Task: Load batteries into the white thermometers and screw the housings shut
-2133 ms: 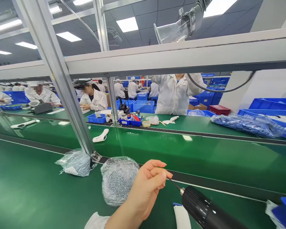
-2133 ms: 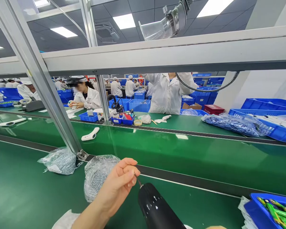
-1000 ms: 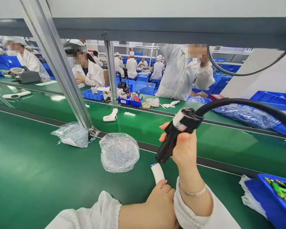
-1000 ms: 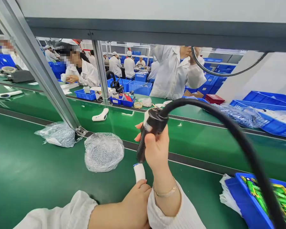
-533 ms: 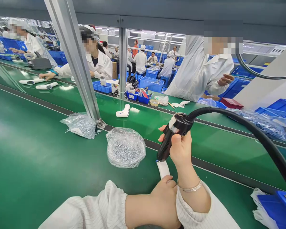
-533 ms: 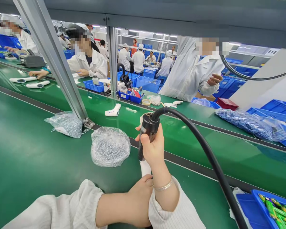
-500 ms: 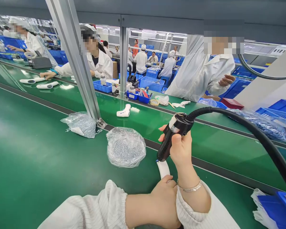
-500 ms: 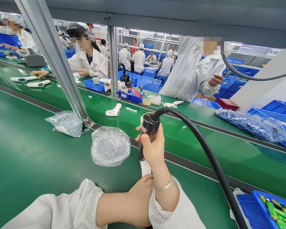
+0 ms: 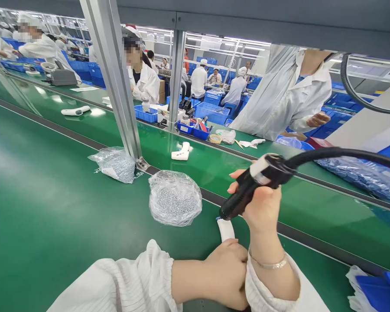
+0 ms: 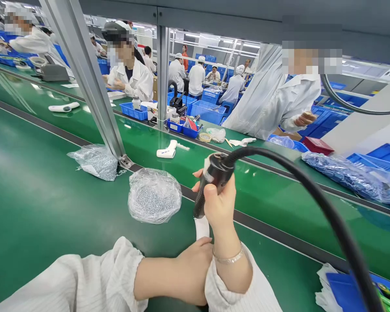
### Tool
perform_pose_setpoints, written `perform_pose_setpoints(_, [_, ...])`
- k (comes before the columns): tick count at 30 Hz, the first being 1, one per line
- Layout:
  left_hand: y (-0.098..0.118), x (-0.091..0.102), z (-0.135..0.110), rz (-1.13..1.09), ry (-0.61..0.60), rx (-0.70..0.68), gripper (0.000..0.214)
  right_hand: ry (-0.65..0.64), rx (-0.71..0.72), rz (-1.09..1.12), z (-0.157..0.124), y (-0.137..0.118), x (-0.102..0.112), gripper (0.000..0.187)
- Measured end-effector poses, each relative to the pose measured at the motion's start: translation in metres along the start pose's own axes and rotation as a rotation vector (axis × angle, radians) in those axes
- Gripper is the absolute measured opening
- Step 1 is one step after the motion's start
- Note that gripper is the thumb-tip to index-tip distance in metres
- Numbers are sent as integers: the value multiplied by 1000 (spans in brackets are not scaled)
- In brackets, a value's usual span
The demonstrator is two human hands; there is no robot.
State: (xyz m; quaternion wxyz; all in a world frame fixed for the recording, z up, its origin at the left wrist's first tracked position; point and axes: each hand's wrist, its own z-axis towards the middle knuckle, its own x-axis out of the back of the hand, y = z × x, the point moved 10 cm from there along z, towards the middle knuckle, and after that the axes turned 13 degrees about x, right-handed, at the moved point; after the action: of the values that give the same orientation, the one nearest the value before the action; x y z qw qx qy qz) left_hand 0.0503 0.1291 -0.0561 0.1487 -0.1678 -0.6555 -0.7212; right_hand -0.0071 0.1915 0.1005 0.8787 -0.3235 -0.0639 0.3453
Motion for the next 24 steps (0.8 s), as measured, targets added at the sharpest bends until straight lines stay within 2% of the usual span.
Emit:
perform_pose_setpoints(2, [-2, 29, -4, -50, 136, 14, 6, 77, -11, 38, 3, -10, 8, 54])
perform_pose_setpoints(6, [-21, 103, -15, -137, 528, 151, 7, 198, -15, 38, 2, -24, 23, 66])
perform_pose_setpoints(7, [-25, 114, -17, -133, 586, 186, 4, 207, -12, 47, 1, -26, 24, 67])
perform_pose_setpoints(8, [-28, 122, -16, -120, 620, 216, 9, 207, -6, 61, 0, -27, 24, 67])
perform_pose_setpoints(11, [-33, 127, -11, -57, 606, 268, 31, 186, 22, 99, 0, -30, 21, 65])
perform_pose_setpoints(16, [-34, 119, -6, 17, 530, 311, 13, 185, 28, 98, 1, -33, 19, 64])
perform_pose_setpoints(24, [-37, 115, -5, -14, 550, 272, 15, 186, 26, 92, 3, -35, 19, 68])
